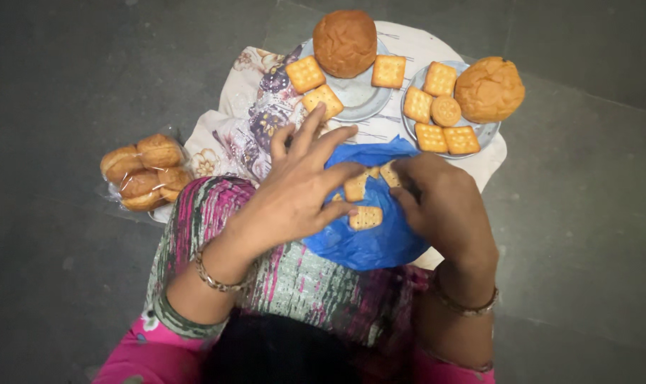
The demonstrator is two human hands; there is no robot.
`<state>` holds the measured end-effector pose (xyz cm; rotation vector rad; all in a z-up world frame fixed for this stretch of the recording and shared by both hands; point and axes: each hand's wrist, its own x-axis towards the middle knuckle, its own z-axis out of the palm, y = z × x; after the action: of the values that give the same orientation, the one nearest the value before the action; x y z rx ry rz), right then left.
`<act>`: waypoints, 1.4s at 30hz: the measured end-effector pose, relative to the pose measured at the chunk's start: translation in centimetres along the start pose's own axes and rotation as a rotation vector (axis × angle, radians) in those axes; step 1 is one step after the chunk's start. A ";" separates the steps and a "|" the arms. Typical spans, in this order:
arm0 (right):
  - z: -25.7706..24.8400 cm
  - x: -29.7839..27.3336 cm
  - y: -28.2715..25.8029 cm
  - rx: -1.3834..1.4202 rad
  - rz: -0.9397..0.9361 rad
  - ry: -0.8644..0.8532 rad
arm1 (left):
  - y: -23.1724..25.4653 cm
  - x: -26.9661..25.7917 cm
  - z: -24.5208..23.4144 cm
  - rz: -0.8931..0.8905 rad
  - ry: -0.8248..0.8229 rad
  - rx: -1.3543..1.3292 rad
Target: The person sits on the floor and unpacks various bakery items, including round bread rolls and square biscuits, from plastic bags. They arrange the items onto two metal plates placed on a cloth, then fold the empty blue bag.
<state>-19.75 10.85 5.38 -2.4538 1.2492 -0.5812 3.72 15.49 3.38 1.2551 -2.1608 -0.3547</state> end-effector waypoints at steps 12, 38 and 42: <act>0.5 0.2 -1.0 -0.190 0.095 0.195 | 0.1 -1.1 1.1 -0.088 0.015 -0.076; -1.6 -0.7 -1.5 0.303 -0.016 0.400 | -5.4 9.2 0.0 -0.328 0.266 -0.288; -1.9 -0.9 -1.4 0.250 -0.019 0.441 | -6.3 9.3 1.8 -0.389 0.272 -0.282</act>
<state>-20.26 12.19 7.48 -2.1977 1.2130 -1.2544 3.55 4.20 2.16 1.4599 -1.5739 -0.5885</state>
